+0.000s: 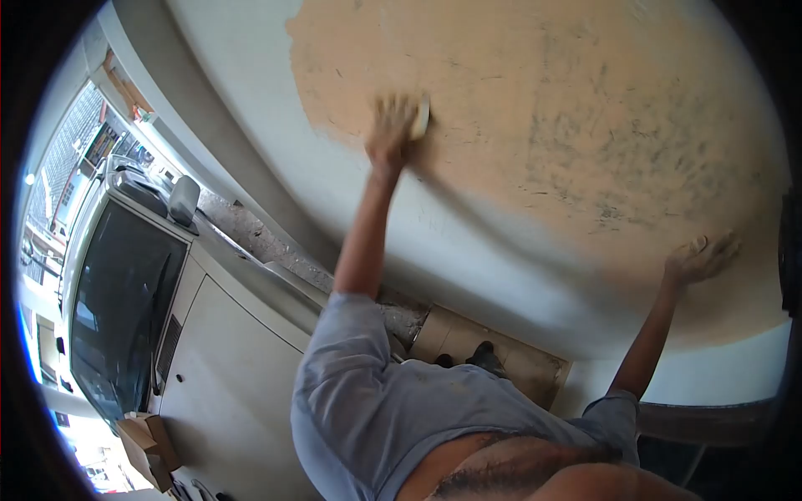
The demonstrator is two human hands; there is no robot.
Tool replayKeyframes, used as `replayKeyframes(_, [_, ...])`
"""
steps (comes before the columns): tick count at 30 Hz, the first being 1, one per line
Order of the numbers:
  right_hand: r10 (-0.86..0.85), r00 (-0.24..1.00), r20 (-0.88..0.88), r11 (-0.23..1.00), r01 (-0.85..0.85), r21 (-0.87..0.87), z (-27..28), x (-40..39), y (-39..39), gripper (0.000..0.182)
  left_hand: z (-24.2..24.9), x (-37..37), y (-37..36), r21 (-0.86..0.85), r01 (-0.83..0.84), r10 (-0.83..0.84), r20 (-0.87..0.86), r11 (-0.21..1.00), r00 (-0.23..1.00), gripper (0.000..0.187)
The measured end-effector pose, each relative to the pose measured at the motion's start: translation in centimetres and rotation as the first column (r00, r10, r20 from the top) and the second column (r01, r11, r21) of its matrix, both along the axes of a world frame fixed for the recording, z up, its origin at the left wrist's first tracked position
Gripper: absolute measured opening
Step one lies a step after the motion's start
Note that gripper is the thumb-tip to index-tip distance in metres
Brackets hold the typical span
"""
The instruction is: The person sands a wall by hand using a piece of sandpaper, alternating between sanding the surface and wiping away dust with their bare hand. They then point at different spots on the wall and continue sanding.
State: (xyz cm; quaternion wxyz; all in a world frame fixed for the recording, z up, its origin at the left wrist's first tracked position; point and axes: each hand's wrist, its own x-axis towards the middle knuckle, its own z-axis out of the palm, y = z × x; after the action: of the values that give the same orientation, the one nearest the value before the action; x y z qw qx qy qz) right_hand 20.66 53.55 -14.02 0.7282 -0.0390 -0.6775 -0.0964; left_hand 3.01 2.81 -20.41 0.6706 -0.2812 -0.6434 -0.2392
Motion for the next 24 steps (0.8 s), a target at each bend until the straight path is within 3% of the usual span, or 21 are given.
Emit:
replayKeyframes(1, [-0.032,0.999,0.009,0.999,0.032,-0.033,-0.3,0.2,-0.2,0.062,-6.1,0.0,-0.1,0.040,-0.049,0.047,0.039,0.998,0.998,0.023])
replayKeyframes(3, [-0.052,0.999,0.012,0.997,0.053,-0.061,-0.5,0.1,-0.6,0.063,-8.5,2.5,0.8,0.146,-0.023,-0.003,0.173,0.989,0.985,0.022])
replayKeyframes(4, [-0.066,0.997,0.036,0.997,0.067,-0.047,-0.3,0.3,-0.4,0.063,-7.5,1.9,-0.2,0.091,-0.052,0.040,0.130,0.995,0.991,0.020])
replayKeyframes(5, [-0.050,0.997,0.051,0.998,0.052,-0.030,-0.1,0.4,-0.1,0.063,-6.2,0.7,-1.7,0.025,-0.056,0.054,0.082,0.998,0.995,0.020])
replayKeyframes(7, [-0.069,0.998,-0.011,0.998,0.069,0.001,0.0,0.0,-0.1,0.064,2.0,0.0,-4.2,0.077,-0.145,0.146,-0.007,0.986,0.989,0.027])
replayKeyframes(9, [-0.064,0.998,0.006,0.998,0.064,0.004,-0.1,0.2,-0.4,0.063,9.6,-0.4,-6.8,0.179,-0.085,0.073,0.072,0.980,0.995,0.031])
replayKeyframes(11, [-0.084,0.996,-0.002,0.996,0.084,0.001,0.1,0.1,-0.6,0.063,13.3,-2.0,-9.6,0.058,-0.168,0.168,-0.001,0.984,0.986,0.029])
replayKeyframes(13, [-0.073,0.997,0.011,0.997,0.073,0.029,0.1,0.2,-0.5,0.062,9.6,-2.1,-10.3,0.063,-0.149,0.147,0.030,0.987,0.989,0.033])
replayKeyframes(16, [-0.083,0.996,0.011,0.996,0.083,0.010,-0.1,0.2,-0.4,0.061,-4.1,-2.3,-11.3,0.123,-0.230,0.216,0.119,0.965,0.969,0.030])
replayKeyframes(17, [-0.098,0.995,0.008,0.995,0.098,-0.016,-0.5,0.1,-0.2,0.061,-8.9,-1.6,-10.5,0.195,-0.195,0.152,0.213,0.961,0.965,0.030])
replayKeyframes(19, [-0.123,0.992,0.027,0.989,0.121,0.080,-0.6,0.1,0.7,0.061,-10.5,-0.7,-8.7,0.286,-0.265,0.186,0.275,0.921,0.943,0.030])
replayKeyframes(21, [-0.115,0.993,0.028,0.991,0.113,0.075,-0.1,0.5,0.3,0.061,-7.1,-2.3,-9.5,0.348,-0.174,0.107,0.204,0.921,0.973,0.030])
replayKeyframes(22, [-0.084,0.996,0.021,0.995,0.082,0.048,0.0,0.1,-0.2,0.060,-2.2,-2.5,-10.2,0.248,-0.280,0.249,0.151,0.927,0.957,0.029])
replayKeyframes(24, [-0.084,0.996,0.012,0.995,0.083,0.052,0.0,-0.2,-0.3,0.060,7.2,-2.7,-10.2,0.321,-0.232,0.186,0.168,0.918,0.968,0.027])
